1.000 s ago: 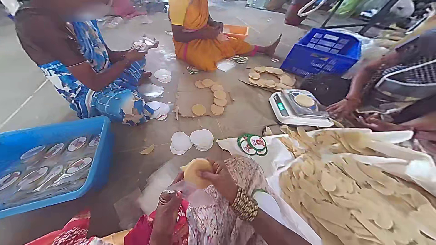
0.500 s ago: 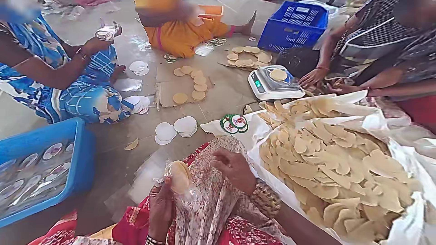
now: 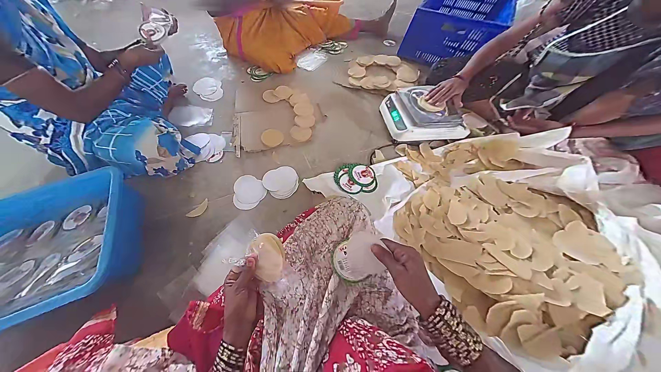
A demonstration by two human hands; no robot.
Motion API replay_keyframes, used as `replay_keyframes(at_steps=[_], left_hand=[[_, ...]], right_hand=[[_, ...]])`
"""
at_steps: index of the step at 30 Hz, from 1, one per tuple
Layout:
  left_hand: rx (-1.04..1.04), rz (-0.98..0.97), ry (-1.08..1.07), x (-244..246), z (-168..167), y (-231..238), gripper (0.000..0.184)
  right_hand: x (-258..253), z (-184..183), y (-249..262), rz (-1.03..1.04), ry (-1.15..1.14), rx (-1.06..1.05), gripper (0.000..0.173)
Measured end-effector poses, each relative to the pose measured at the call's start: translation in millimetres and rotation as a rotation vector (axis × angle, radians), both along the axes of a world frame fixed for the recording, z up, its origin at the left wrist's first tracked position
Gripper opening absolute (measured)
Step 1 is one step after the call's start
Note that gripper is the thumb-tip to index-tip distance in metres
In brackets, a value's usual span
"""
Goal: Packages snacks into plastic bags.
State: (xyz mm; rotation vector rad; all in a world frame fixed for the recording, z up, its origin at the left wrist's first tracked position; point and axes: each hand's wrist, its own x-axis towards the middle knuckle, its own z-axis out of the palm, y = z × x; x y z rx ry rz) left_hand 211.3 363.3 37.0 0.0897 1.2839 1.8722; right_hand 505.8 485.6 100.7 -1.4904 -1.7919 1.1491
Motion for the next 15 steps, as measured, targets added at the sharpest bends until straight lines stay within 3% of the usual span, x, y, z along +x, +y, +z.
replay_keyframes(at_steps=[4, 7, 10, 15], left_hand=[[0.017, 0.015, -0.007, 1.2, 3.5, 0.8, 0.018], [0.018, 0.016, -0.022, 3.1, 5.6, 0.1, 0.017], [0.038, 0.011, -0.033, 3.5, 5.3, 2.0, 0.015], [0.056, 0.029, -0.069, 3.7, 8.5, 0.6, 0.013]], right_hand=[[5.9, -5.0, 7.8, 0.054, -0.141, 0.198, 0.035], [4.8, -5.0, 0.3, 0.083, -0.079, 0.684, 0.032], [3.7, -0.7, -7.6, 0.186, -0.187, 1.038, 0.032], [5.5, -22.4, -18.7, 0.239, -0.249, 1.093, 0.036]])
